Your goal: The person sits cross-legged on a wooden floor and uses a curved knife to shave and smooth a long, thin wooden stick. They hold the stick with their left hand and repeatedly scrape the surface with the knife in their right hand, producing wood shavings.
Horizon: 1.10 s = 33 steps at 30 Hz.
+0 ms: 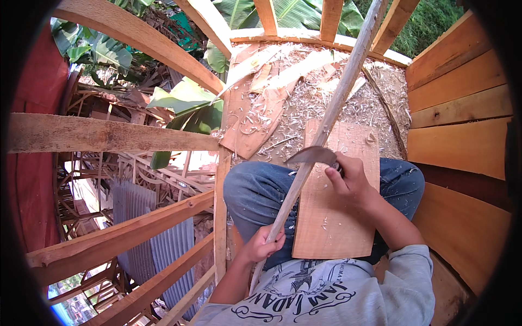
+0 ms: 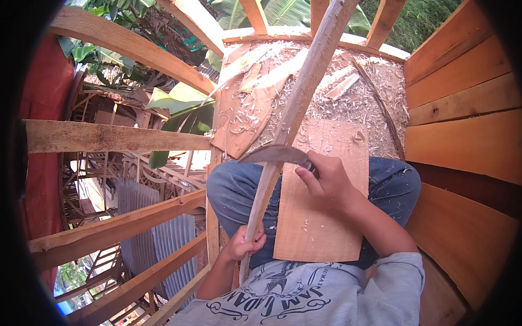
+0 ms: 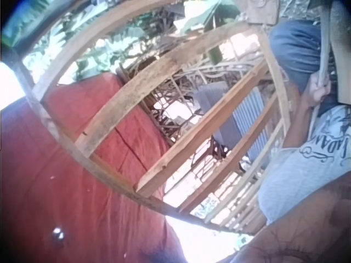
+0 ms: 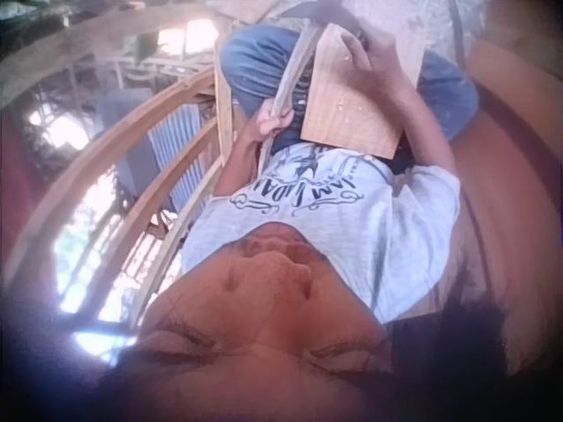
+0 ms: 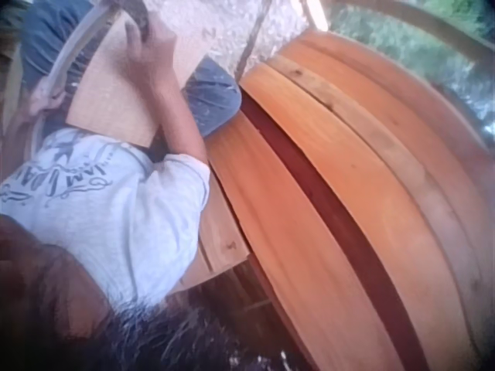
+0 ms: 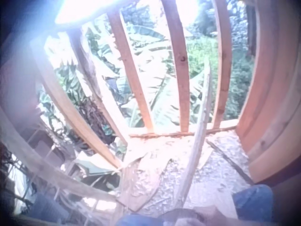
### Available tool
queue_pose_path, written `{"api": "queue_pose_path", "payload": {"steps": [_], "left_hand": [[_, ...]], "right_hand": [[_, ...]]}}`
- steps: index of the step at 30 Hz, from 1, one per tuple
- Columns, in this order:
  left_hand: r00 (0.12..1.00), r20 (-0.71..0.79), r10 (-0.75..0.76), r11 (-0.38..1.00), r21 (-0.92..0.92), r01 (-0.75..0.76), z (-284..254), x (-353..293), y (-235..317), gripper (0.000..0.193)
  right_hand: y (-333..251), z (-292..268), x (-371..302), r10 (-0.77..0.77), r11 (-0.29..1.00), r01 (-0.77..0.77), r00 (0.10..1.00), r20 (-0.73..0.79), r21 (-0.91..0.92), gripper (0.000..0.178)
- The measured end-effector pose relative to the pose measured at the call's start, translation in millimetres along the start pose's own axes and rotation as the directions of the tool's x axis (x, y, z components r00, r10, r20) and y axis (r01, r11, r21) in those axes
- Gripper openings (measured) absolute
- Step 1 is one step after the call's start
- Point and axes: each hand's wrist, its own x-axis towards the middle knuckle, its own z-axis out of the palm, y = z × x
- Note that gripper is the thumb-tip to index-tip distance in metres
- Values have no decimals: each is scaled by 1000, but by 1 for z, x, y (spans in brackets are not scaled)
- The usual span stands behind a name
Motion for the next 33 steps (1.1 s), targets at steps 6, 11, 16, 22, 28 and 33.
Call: {"api": "queue_pose_path", "payload": {"steps": [6, 11, 16, 22, 28, 33], "left_hand": [[999, -27, -36, 999, 11, 37, 2, 0, 9, 22], [999, -29, -35, 999, -26, 34, 3, -2, 8, 21], [1000, -1, -26, 1000, -11, 26, -1, -1, 3, 18], [999, 5, -45, 999, -30, 45, -1, -1, 2, 19], [999, 1, -49, 999, -24, 49, 0, 5, 10, 17], [998, -18, -53, 998, -32, 52, -5, 2, 5, 15]], "right_hand": [[6, -4, 13, -64, 995, 62, 998, -14, -73, 24], [4, -2, 18, -92, 993, 96, 994, 51, -67, 23], [-15, 15, 2, -391, 881, 450, 868, 307, -149, 20], [-8, 13, 3, -306, 940, 329, 929, 209, -85, 23], [2, 14, 7, -26, 996, 33, 996, -83, 85, 17], [15, -13, 34, 8, 996, -18, 993, -120, -88, 13]]}}
